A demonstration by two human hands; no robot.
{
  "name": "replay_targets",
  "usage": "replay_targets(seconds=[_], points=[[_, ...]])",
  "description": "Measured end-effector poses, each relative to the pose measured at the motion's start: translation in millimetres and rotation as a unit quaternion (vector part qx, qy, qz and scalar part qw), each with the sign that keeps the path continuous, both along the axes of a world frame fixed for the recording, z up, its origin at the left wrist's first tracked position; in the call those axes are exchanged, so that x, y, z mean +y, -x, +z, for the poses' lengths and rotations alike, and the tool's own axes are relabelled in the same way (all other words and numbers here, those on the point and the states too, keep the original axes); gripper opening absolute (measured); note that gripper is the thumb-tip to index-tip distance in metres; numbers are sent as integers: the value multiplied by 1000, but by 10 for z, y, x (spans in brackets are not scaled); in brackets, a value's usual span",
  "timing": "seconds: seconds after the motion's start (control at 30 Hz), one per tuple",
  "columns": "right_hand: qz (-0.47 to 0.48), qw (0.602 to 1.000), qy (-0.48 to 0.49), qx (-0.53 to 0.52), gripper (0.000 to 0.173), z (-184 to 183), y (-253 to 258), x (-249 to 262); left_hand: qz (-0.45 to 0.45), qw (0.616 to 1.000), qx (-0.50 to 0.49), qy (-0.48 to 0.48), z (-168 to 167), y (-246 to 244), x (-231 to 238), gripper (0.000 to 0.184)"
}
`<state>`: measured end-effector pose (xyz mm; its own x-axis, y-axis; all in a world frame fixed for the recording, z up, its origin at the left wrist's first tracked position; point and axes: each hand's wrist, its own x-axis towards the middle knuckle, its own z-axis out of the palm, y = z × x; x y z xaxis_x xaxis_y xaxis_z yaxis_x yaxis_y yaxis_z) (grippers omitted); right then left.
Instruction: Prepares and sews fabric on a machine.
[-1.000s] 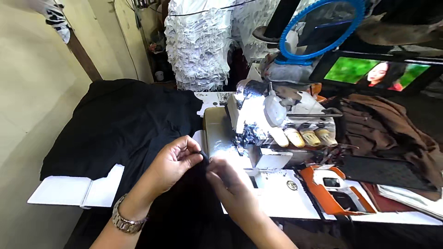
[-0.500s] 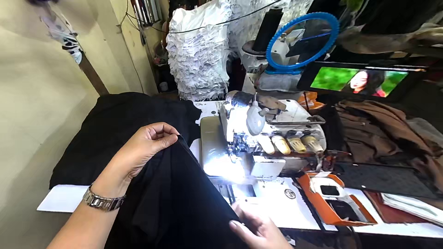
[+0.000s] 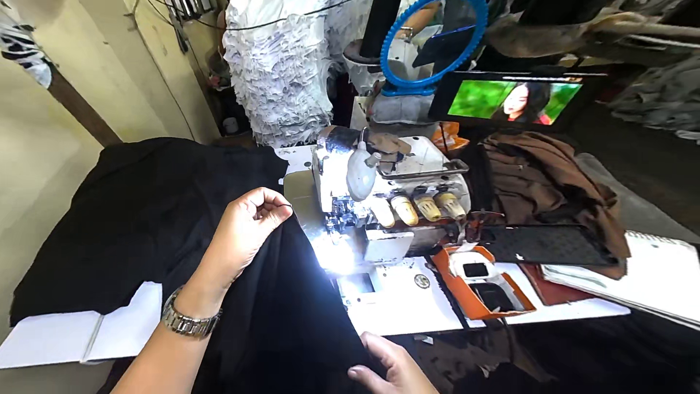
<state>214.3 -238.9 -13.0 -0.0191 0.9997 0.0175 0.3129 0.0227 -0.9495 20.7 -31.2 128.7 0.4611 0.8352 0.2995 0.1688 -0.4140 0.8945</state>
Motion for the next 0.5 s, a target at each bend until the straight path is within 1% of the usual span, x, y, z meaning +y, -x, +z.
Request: replay_targets(seconds=[0.07, 0.13, 0.2, 0.23, 0.27, 0.33, 0.37, 0.4, 0.5], points=[[26, 999, -34, -22, 17, 9, -21, -16, 9, 1000, 22, -6, -56, -8, 7, 7], [69, 996, -55, -22, 19, 39, -33, 8, 31, 999, 30, 19, -53, 1, -38, 6], [85, 993, -66, -48, 14, 22, -22, 25, 89, 994, 35, 53, -41, 23, -137, 7], [84, 991, -70, -73, 14, 6, -18, 23, 101, 994, 28, 40, -80, 53, -154, 8], [76, 990, -72, -92, 19, 3, -17, 14, 91, 996, 19, 5, -95, 58, -158, 7], [65, 990, -66, -106, 27, 16, -28, -37, 60, 993, -4, -105, -126, -65, -65, 6], [62, 992, -54, -99, 28, 9, -29, -82, 51, 987, 13, -152, -187, -127, 4, 7], [60, 993, -39, -97, 28, -24, -24, -139, 50, 982, 45, -179, -287, -179, 62, 7], [38, 995, 12, -94, 29, -221, 57, -325, 44, 973, 142, -180, -711, -329, 194, 6]])
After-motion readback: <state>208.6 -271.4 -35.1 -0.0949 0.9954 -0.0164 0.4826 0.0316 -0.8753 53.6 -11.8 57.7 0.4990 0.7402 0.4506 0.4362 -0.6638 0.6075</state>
